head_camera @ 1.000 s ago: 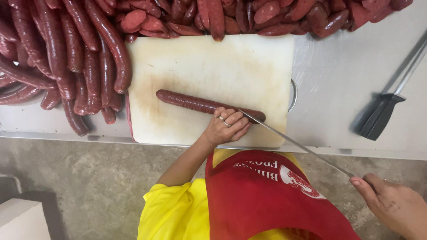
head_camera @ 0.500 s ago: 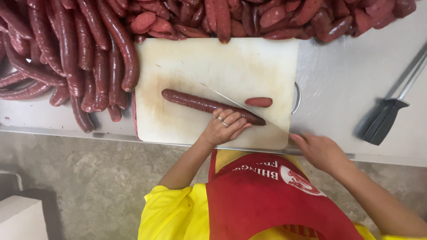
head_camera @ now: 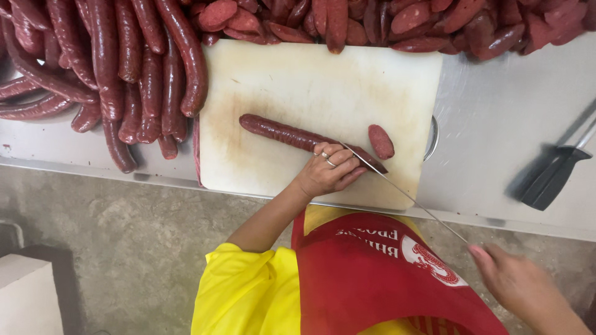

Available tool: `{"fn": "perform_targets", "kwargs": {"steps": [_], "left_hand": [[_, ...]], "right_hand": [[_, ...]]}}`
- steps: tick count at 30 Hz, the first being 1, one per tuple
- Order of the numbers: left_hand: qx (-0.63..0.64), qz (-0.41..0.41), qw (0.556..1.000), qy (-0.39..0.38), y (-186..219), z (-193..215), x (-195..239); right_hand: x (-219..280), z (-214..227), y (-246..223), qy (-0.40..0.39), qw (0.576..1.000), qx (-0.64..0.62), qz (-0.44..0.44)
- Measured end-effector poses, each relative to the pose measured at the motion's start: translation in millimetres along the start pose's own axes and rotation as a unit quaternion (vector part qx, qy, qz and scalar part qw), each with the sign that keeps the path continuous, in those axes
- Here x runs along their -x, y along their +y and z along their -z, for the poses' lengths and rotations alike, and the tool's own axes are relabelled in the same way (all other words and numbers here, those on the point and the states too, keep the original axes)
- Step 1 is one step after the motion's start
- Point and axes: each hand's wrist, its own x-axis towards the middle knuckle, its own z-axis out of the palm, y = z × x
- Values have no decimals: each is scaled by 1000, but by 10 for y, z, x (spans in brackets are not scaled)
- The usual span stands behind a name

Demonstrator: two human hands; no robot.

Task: The person slices several sausages one by one on a cutting board using a knife, moving the resulting slices to a pile on the workspace after each sausage is cut.

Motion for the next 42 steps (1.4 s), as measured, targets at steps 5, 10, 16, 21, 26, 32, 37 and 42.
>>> {"fn": "perform_targets", "kwargs": {"steps": [5,10,16,21,26,32,37,42], "left_hand": [[-10,3,1000,9,23,-33,20],[-12,-13,1000,-23,-49,106,48],[-21,7,1000,-1,-171,314,101],[-8,8,1000,-2,-185,299,68],[-4,8,1000,4,-202,278,89],[-9,17,1000,9,-193,289,96],[-25,9,1000,0,-181,306,97],[-52,-8,998,-20,-336,529,193]], "right_hand": [[-793,359,-1389,58,980,-144,122],[-865,255,-1399,60,979,-143,132],[-330,-135,-146,-55,978,-193,-53],[147,22,10,2,1000,9,26],[168,156,-270,-33,998,15,-44],[-581,75,-1152,15,987,-138,75],[-1022,160,-1883,193,925,-3,327],[-750,135,-1282,74,970,-125,197]]}}
